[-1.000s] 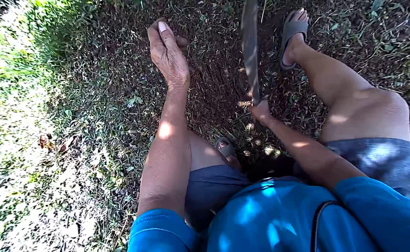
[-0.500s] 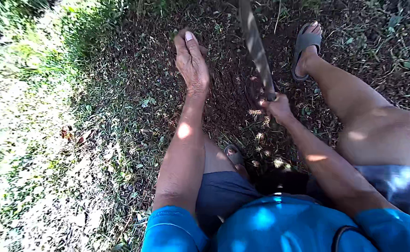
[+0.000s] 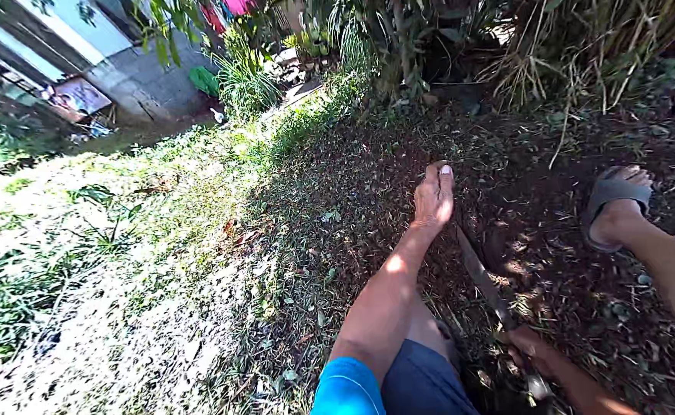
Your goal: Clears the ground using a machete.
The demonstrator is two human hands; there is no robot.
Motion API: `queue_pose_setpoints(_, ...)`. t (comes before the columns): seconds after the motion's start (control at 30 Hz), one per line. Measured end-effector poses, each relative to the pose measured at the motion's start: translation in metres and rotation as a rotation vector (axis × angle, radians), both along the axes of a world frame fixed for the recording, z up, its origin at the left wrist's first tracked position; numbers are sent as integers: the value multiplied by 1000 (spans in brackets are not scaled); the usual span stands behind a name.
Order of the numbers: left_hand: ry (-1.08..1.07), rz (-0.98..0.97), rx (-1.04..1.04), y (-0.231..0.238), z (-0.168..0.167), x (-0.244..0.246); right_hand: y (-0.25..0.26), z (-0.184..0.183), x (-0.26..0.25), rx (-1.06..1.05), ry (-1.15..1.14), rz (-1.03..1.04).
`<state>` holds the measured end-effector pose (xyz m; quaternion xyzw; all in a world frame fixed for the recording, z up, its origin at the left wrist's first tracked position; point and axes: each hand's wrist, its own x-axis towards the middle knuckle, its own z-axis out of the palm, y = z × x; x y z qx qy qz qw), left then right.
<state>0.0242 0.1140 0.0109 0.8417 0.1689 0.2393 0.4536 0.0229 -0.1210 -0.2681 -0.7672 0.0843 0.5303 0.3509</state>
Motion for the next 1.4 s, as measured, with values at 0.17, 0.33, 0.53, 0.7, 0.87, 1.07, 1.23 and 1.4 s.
queue_pose_setpoints(0.17,51,-36,37,-5,-1,-3,-7,-4,6,84,44,-154)
queue_pose_setpoints(0.33,21,-18,30,-10,8,0,22,34,-34,204,-97,-146)
queue_pose_setpoints(0.53,-47,11,-48,-6,-1,17,31,61,-38,212,-75,-89)
queue_pose_setpoints(0.7,-131,87,-55,-4,1,14,41,79,-5,103,-337,163)
queue_pose_setpoints(0.87,-176,206,-17,11,3,4,43,151,36,328,-613,-140)
queue_pose_setpoints(1.07,-292,214,-54,24,0,4,28,188,69,827,-876,-666)
queue_pose_setpoints(1.23,-343,163,-86,18,-1,11,23,85,52,472,-644,-599)
queue_pose_setpoints(1.4,-304,100,-67,14,-7,20,4,39,15,-150,-167,78)
